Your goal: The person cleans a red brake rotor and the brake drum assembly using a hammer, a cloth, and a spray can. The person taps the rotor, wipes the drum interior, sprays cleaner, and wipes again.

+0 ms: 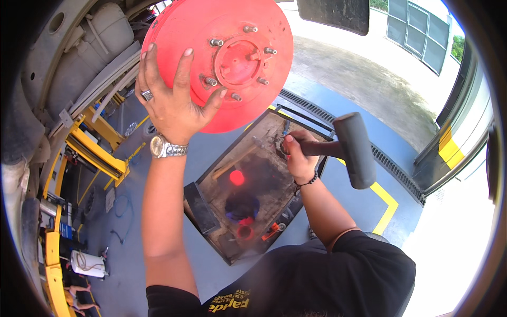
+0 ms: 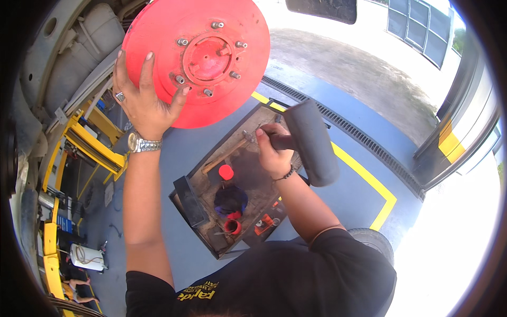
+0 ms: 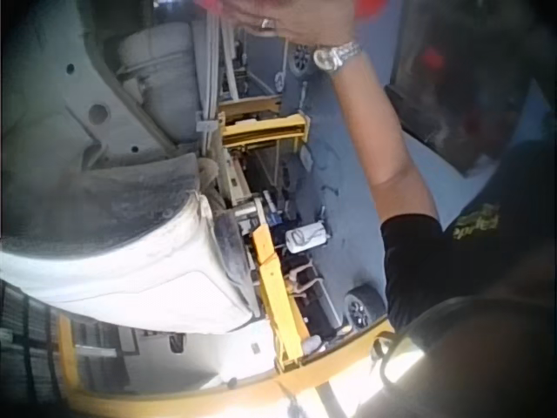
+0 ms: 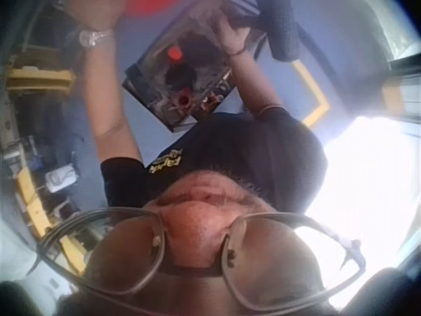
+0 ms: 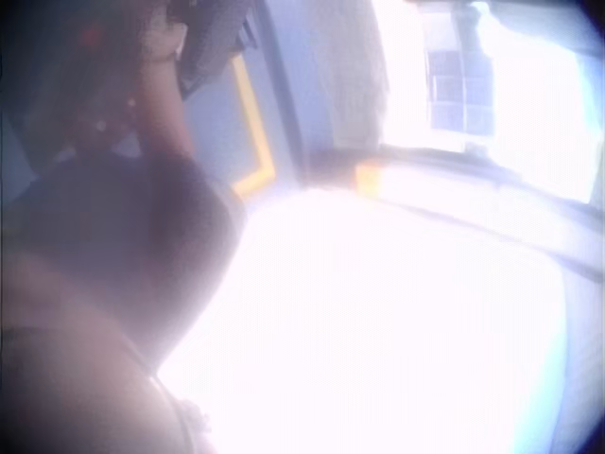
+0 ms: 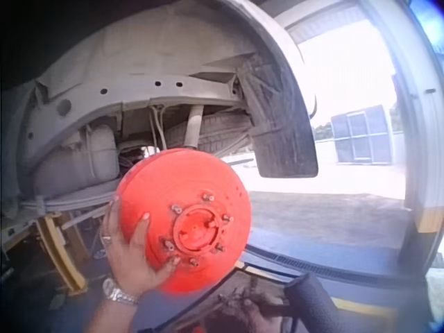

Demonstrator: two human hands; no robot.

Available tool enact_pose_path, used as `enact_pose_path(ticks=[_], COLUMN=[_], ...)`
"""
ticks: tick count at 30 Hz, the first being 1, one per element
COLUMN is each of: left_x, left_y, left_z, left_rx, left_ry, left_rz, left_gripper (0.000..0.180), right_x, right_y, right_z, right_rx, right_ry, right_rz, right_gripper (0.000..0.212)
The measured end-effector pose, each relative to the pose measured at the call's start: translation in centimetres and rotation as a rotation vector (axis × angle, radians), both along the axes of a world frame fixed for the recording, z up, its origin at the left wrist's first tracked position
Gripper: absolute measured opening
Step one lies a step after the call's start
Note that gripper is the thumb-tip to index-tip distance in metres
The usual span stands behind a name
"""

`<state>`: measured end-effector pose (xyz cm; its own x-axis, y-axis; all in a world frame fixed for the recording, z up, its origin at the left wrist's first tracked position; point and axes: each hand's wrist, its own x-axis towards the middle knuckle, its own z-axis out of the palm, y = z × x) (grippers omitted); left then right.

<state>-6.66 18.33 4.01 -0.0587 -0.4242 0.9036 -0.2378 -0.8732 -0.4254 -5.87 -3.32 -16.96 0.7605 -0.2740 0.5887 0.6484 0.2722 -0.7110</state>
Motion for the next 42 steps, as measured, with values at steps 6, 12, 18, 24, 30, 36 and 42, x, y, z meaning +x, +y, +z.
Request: enact_pose_path(ticks=[6,12,18,24,30,36,42], left_x=[-0.7,-1.1,-0.2,-0.1,-0.2,-0.8,-3.5], left_y=[0.1,0.1,-0.6,-0.9,-0.8,0.6,2.8], left_z=[-0.1,0.0,0.1,-0.1,0.1,0.2,-5.0], left_rx=[0.105,0.084,0.080,0.023,0.011,0.066,-0.326], left_ry=[0.080,0.119,0.107,0.075,0.059,0.167,0.173], left_rz=[0.257,0.252,0.203,0.367,0.379,0.153,-0.154], left_gripper=[0.080,0.082,0.086,0.094,0.097,0.091,0.071], right_x=[2.1,7.1,10.9,11.6,13.0,8.9,-5.0], right_y=[-2.2,-2.3,-5.5,-7.1,-6.2,-8.2,-9.3], right_z=[6.4,2.9,1.7,3.7,1.9,-2.4,-13.5], right_rx=[0.253,-0.383,-0.698,-0.530,-0.631,-0.538,-1.040], right_ry=[-0.582,0.256,0.345,-0.143,-0.036,0.197,0.771], right_rz=[0.085,-0.052,0.050,-0.053,-0.148,-0.032,0.402], right_gripper=[0.006,0.009,0.010,0.016,0.022,0.025,0.043])
